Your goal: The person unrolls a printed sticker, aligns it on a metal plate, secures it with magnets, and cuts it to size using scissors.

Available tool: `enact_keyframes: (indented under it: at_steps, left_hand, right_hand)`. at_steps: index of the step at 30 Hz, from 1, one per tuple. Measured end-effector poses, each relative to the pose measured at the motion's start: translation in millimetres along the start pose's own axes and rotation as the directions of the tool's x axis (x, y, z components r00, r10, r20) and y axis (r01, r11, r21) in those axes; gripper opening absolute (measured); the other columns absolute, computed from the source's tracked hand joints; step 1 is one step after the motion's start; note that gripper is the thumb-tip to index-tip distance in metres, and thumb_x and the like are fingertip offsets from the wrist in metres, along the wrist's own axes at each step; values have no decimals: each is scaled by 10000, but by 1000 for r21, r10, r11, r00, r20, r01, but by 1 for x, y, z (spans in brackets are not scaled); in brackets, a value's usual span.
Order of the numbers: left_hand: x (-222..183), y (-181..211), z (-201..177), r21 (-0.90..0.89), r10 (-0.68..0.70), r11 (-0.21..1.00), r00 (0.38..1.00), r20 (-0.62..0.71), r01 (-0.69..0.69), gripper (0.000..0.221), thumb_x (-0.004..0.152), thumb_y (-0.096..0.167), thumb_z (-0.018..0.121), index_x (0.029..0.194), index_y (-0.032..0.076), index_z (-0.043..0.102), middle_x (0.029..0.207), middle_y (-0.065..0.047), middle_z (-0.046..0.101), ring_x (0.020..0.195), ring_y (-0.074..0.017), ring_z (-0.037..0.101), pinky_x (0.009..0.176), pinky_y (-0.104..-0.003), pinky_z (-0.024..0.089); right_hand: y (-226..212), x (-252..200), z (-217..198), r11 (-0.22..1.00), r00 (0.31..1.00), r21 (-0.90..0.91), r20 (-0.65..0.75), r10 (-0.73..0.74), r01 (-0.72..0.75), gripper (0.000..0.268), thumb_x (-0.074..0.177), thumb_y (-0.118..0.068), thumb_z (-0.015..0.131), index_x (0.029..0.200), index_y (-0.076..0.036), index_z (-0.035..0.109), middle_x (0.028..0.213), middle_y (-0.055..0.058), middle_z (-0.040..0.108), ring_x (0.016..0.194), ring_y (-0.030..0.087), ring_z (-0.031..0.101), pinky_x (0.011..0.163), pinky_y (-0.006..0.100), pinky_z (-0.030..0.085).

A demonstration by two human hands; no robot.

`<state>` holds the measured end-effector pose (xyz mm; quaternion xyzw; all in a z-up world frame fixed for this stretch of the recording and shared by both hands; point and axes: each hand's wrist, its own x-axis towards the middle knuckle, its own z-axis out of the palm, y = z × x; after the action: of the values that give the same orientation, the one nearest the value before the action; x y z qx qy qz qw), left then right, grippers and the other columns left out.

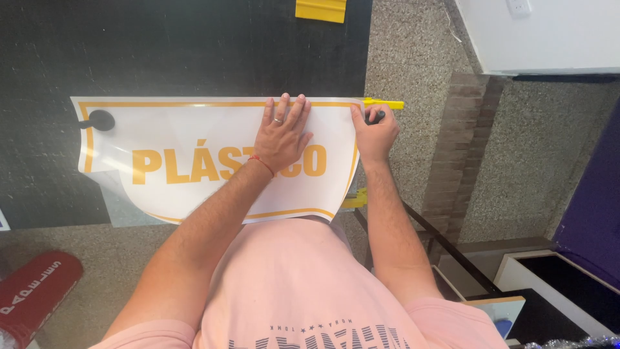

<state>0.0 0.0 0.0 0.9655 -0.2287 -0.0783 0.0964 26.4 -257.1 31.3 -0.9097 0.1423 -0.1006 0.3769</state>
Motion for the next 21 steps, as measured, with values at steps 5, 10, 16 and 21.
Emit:
enact_keyframes:
  at_steps: [5,10,16,21]
  left_hand:
    - [-1,0,0,-1,2,1000,1000,12,-2,704,1217,561,457,1803,174,404,1825,-86,283,1729,-364,105,1406,-610,-17]
    - [-1,0,2,15,7,1000,1000,3,-7,711,1214,558,474,1802,165,402,1825,-96,287,1730,-375,105,1405,-622,-22]
    - [1,5,7,127,42,991,999,-4,-41,677,1200,519,500,1766,152,445,1804,-103,271,1709,-369,133,1394,-637,49]
    - [10,19,-29,141,33,989,994,108,-48,600,1194,401,516,1717,109,505,1759,-128,371,1616,-362,359,1331,-610,240]
  right_hand:
    - [0,-1,0,1000,1000,8,-8,9,-9,565,896,-257,1045,769,-158,503,845,62,790,871,333,815,841,457,619]
    - [-2,0,-1,1000,1000,15,0,17,-17,566,911,-253,1038,780,-155,496,857,66,788,886,335,812,851,448,612]
    - [-3,-1,-5,1000,1000,-27,18,2,-2,545,929,-274,1025,791,-159,510,883,61,779,908,333,813,854,460,615]
    - [-9,-3,-30,971,973,140,101,-208,193,365,1172,-354,619,897,-146,498,923,81,620,933,333,676,916,441,514]
